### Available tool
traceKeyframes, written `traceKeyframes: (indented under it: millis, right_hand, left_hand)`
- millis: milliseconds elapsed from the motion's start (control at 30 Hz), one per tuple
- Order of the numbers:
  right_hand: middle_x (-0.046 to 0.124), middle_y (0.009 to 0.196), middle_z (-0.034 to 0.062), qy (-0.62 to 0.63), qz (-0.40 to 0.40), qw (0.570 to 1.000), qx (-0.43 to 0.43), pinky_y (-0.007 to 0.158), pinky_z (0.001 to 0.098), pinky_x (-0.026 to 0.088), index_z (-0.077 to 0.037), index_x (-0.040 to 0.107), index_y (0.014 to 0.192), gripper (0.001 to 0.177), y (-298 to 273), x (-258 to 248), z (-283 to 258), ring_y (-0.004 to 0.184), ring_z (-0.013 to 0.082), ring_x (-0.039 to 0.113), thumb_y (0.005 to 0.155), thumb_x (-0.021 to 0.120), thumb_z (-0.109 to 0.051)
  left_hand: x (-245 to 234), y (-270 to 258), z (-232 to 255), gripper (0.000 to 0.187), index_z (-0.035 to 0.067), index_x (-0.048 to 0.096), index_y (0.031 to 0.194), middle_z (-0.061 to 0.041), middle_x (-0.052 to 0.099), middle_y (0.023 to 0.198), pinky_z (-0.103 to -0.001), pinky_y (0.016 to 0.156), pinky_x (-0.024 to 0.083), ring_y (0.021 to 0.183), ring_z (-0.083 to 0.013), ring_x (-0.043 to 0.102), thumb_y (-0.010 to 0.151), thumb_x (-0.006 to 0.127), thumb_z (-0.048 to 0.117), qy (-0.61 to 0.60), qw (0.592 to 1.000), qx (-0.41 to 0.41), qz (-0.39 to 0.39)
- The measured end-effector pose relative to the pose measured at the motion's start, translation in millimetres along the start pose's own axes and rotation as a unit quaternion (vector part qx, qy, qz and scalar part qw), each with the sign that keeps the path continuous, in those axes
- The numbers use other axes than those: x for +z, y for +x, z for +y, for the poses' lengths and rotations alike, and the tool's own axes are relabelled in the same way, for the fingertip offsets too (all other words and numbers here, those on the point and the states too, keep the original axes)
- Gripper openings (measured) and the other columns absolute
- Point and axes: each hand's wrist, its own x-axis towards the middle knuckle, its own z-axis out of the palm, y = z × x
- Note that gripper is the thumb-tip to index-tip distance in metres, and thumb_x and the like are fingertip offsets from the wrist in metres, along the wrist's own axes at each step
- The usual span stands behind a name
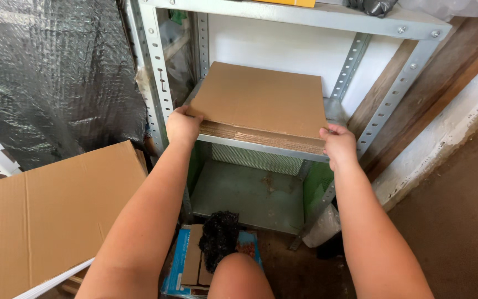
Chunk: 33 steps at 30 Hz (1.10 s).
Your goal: The person repeatedly picks up flat cardboard sheets from a stack on a stool and places them onto a metal shelf. The action is performed one sheet at a time in a repetitive loop.
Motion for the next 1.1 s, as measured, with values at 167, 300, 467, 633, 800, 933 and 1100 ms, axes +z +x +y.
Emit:
traceKeyframes:
  millis: [167, 300, 467, 633, 800, 933, 1100]
  right_hand:
    - [0.059, 0.098, 0.0077, -0.031, 0.007, 0.999, 0.006, 0.057, 0.0349, 0.057, -0.007, 0.07, 0.128, 0.042, -4.5, 2.0, -1.4, 0.082, 0.0214, 0.065, 0.092, 0.082, -0.026]
    - [0.062, 0.094, 0.0077, -0.059, 0.017, 0.998, -0.001, 0.055, 0.0372, 0.058, -0.008, 0.073, 0.123, 0.038, 7.1, 7.2, 16.2, 0.081, 0.0228, 0.067, 0.091, 0.084, -0.025]
    - [0.063, 0.09, 0.01, -0.064, 0.027, 0.998, -0.004, 0.055, 0.0432, 0.06, -0.006, 0.074, 0.121, 0.037, 7.2, 3.7, 23.1, 0.083, 0.0252, 0.067, 0.09, 0.085, -0.022]
    - [0.059, 0.09, 0.0107, -0.061, 0.032, 0.998, -0.004, 0.058, 0.0459, 0.061, -0.004, 0.073, 0.123, 0.037, -14.2, 2.5, 5.5, 0.083, 0.0255, 0.065, 0.092, 0.082, -0.021]
    - [0.06, 0.09, 0.0132, -0.058, 0.037, 0.998, -0.013, 0.055, 0.043, 0.062, -0.002, 0.073, 0.123, 0.036, -22.9, 2.3, 1.0, 0.081, 0.0261, 0.066, 0.093, 0.08, -0.018]
    - [0.062, 0.089, 0.0157, -0.069, 0.04, 0.997, -0.024, 0.053, 0.0434, 0.063, -0.001, 0.073, 0.121, 0.034, -31.8, 2.3, -5.6, 0.079, 0.0284, 0.067, 0.092, 0.08, -0.018]
    - [0.064, 0.092, 0.0172, -0.083, 0.045, 0.995, -0.024, 0.053, 0.0433, 0.063, 0.0, 0.072, 0.123, 0.034, -40.8, 1.6, -10.5, 0.081, 0.028, 0.067, 0.094, 0.078, -0.017]
  left_hand:
    - [-1.3, -7.7, 0.6, 0.058, 0.007, 0.067, 0.137, -0.01, 0.074, 0.121, -0.048, 0.103, 0.054, 0.12, -0.0323, 0.068, 0.087, 0.085, 0.032, -0.003, 1.0, -0.005, -0.006]
    - [9.9, 2.5, -9.1, 0.058, 0.009, 0.069, 0.133, -0.007, 0.074, 0.119, -0.048, 0.102, 0.055, 0.119, -0.0315, 0.069, 0.084, 0.088, 0.036, 0.02, 1.0, -0.004, -0.013]
    - [11.2, -1.1, -8.0, 0.058, 0.01, 0.07, 0.132, -0.008, 0.073, 0.119, -0.046, 0.103, 0.055, 0.119, -0.0331, 0.068, 0.084, 0.088, 0.037, 0.032, 0.999, -0.003, -0.016]
    - [6.7, -8.5, -2.4, 0.057, 0.009, 0.07, 0.132, -0.01, 0.072, 0.119, -0.046, 0.104, 0.055, 0.118, -0.0344, 0.068, 0.085, 0.087, 0.036, 0.036, 0.999, 0.0, -0.024]
    - [6.1, -9.1, 0.9, 0.057, 0.009, 0.071, 0.131, -0.011, 0.07, 0.119, -0.045, 0.105, 0.054, 0.119, -0.0352, 0.068, 0.084, 0.088, 0.037, 0.039, 0.999, 0.001, -0.028]
    - [15.7, 1.7, -8.6, 0.057, 0.009, 0.07, 0.132, -0.012, 0.071, 0.118, -0.044, 0.103, 0.055, 0.118, -0.0354, 0.068, 0.086, 0.086, 0.038, 0.048, 0.998, 0.002, -0.029]
    - [17.6, -0.9, -8.2, 0.058, 0.012, 0.072, 0.131, -0.011, 0.072, 0.116, -0.044, 0.1, 0.058, 0.114, -0.0355, 0.07, 0.083, 0.087, 0.041, 0.097, 0.995, 0.0, -0.029]
